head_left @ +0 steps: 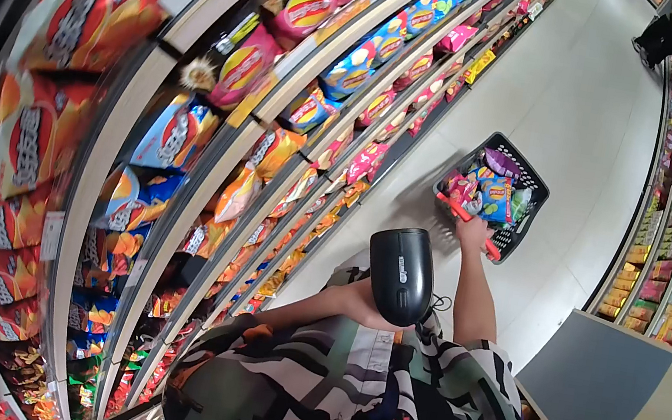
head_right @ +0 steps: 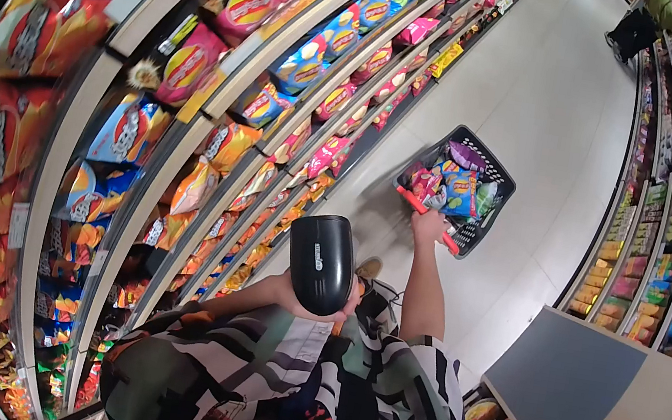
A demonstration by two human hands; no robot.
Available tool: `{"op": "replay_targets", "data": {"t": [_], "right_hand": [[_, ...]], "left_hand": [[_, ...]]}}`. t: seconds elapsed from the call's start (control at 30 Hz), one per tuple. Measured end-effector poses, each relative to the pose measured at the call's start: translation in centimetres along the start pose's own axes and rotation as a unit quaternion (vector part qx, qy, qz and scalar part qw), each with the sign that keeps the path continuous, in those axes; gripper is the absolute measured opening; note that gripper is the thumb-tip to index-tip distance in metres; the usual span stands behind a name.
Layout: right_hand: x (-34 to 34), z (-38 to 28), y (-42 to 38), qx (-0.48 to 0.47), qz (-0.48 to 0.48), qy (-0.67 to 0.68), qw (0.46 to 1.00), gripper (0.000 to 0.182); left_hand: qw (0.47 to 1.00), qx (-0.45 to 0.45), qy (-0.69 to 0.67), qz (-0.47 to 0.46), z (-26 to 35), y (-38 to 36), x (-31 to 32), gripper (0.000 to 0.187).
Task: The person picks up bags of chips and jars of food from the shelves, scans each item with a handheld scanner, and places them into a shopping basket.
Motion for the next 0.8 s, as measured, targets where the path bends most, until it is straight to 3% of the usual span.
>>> {"op": "replay_targets", "data": {"t": [0.23, 0.33, 0.43, 0.47, 0.57, 0.63, 0.7, 0.73, 0.8], "right_hand": [[-3.8, 0.0, 11.7, 0.005, 0.041, -0.017, 0.999, 0.045], [-4.4, 1.0, 18.0, 0.023, 0.003, -0.029, 0.999, 0.046], [-4.3, 2.3, 24.4, 0.000, -0.037, -0.023, 0.999, 0.050], [-4.9, 2.5, 26.4, -0.041, -0.073, -0.063, 0.994, 0.050], [-6.3, 3.2, 32.1, -0.032, -0.083, -0.057, 0.994, 0.052], [-6.5, 3.7, 34.9, -0.029, -0.056, -0.065, 0.996, 0.054], [-5.2, 5.3, 38.6, -0.069, -0.083, -0.046, 0.993, 0.055], [-6.9, 4.6, 39.2, -0.085, -0.063, -0.055, 0.993, 0.043], [-7.6, 4.7, 41.7, -0.101, -0.045, -0.066, 0.992, 0.043]], "left_hand": [[0.997, -0.040, -0.068, 0.012, -1.0, 11.1, -3.0, 0.013], [0.998, -0.024, -0.029, 0.057, -2.7, 15.9, -5.5, 0.014], [0.985, 0.001, -0.160, 0.060, -2.7, 22.2, -7.8, 0.011], [0.990, 0.018, -0.123, 0.060, -2.4, 24.3, -8.5, 0.011], [0.997, 0.044, -0.045, 0.039, -2.2, 29.9, -9.6, 0.013], [0.984, 0.141, 0.012, 0.110, -2.3, 33.0, -10.2, 0.015], [0.980, 0.143, 0.118, 0.067, -2.1, 35.5, -10.7, 0.017], [0.977, 0.166, 0.090, 0.102, -2.2, 36.5, -10.7, 0.017], [0.973, 0.157, 0.100, 0.135, -1.3, 39.0, -10.6, 0.017]]}}
Point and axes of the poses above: each hand's wrist, its own y-axis towards the middle knuckle, its own x-axis out of the palm, z = x × y, the point moved 2 cm from there along y, towards the middle knuckle, and after that the axes turned 12 degrees about z, right-handed, at the moved point
